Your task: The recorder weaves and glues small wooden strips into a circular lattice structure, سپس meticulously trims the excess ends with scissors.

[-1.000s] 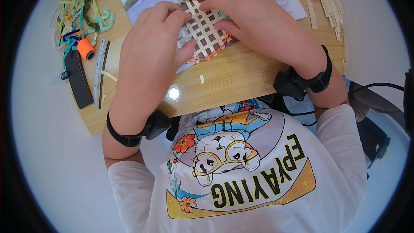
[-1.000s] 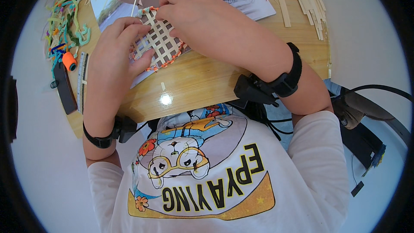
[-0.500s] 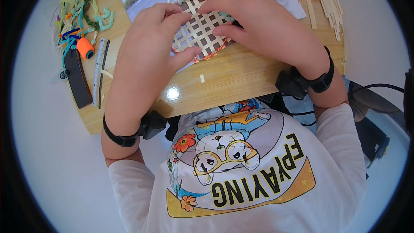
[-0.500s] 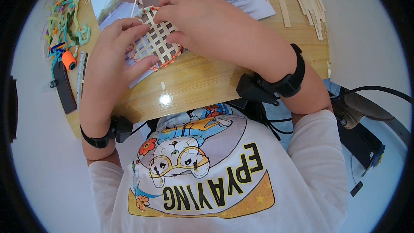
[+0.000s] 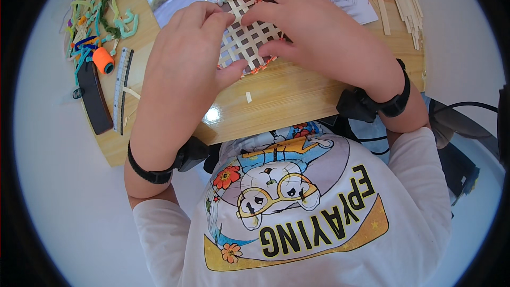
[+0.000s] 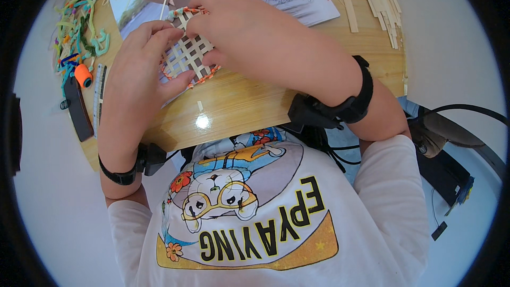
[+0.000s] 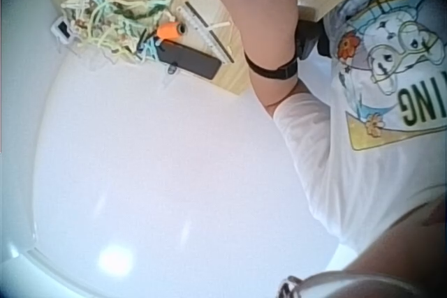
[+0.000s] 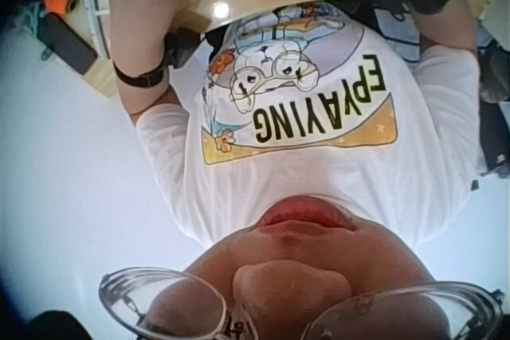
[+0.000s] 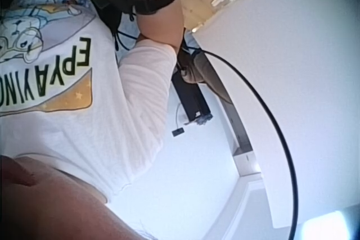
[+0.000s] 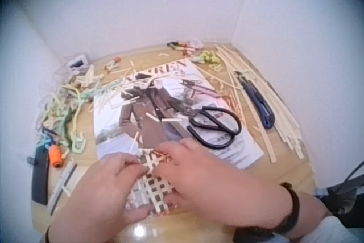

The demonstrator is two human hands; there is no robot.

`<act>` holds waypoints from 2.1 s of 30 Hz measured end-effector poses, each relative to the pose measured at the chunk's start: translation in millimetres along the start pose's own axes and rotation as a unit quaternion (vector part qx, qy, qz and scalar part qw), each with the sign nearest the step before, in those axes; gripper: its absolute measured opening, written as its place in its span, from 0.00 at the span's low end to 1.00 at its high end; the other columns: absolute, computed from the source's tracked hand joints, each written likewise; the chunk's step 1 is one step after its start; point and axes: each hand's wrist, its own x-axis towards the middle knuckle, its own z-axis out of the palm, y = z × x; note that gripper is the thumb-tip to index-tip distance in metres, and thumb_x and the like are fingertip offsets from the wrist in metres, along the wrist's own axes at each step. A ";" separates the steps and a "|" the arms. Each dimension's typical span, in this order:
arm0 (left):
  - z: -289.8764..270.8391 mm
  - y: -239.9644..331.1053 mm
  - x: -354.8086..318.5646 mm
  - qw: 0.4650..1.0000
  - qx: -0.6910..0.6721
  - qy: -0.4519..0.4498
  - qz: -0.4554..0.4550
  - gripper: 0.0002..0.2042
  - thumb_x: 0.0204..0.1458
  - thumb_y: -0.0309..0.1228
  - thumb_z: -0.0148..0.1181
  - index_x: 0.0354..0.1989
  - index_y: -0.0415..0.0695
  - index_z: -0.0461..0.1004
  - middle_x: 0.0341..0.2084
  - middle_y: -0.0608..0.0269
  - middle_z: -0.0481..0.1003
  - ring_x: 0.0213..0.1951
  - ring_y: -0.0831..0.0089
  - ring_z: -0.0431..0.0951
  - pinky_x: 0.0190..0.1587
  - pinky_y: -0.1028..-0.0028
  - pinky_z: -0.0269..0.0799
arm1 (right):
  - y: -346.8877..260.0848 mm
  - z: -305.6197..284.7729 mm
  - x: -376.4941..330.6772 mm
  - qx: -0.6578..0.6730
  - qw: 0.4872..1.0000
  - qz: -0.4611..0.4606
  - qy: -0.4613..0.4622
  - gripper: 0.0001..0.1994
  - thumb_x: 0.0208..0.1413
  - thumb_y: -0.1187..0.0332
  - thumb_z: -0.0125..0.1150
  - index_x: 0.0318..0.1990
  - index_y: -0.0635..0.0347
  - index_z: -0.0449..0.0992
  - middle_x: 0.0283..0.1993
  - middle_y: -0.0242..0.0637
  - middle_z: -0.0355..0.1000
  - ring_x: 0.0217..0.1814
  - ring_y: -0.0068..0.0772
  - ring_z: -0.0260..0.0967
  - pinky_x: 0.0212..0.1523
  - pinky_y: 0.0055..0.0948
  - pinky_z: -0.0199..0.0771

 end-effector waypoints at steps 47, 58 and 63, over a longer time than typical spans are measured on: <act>-7.9 -34.4 -3.5 0.974 -0.117 0.047 -0.187 0.10 0.49 0.32 0.64 0.37 0.41 0.76 0.26 0.67 0.72 0.29 0.81 0.67 0.32 0.80 0.64 | -1.2 -41.7 27.5 0.125 0.962 0.234 -0.065 0.10 0.54 0.69 0.60 0.41 0.65 0.73 0.35 0.41 0.70 0.36 0.37 0.68 0.39 0.30 0.69; 2.0 -29.8 5.2 0.974 -0.110 0.028 -0.196 0.08 0.47 0.32 0.61 0.28 0.40 0.73 0.16 0.63 0.69 0.20 0.70 0.69 0.25 0.72 0.65 | 23.0 -1.5 12.0 0.133 0.982 0.132 0.025 0.16 0.51 0.64 0.62 0.47 0.60 0.73 0.40 0.37 0.72 0.36 0.31 0.71 0.37 0.28 0.72; 5.7 -29.1 5.6 0.952 -0.171 0.146 -0.208 0.08 0.48 0.31 0.61 0.29 0.40 0.73 0.16 0.66 0.71 0.19 0.78 0.69 0.24 0.78 0.65 | 21.4 3.0 13.7 0.276 0.942 0.171 0.083 0.20 0.54 0.61 0.62 0.51 0.61 0.71 0.36 0.34 0.75 0.34 0.21 0.71 0.35 0.22 0.72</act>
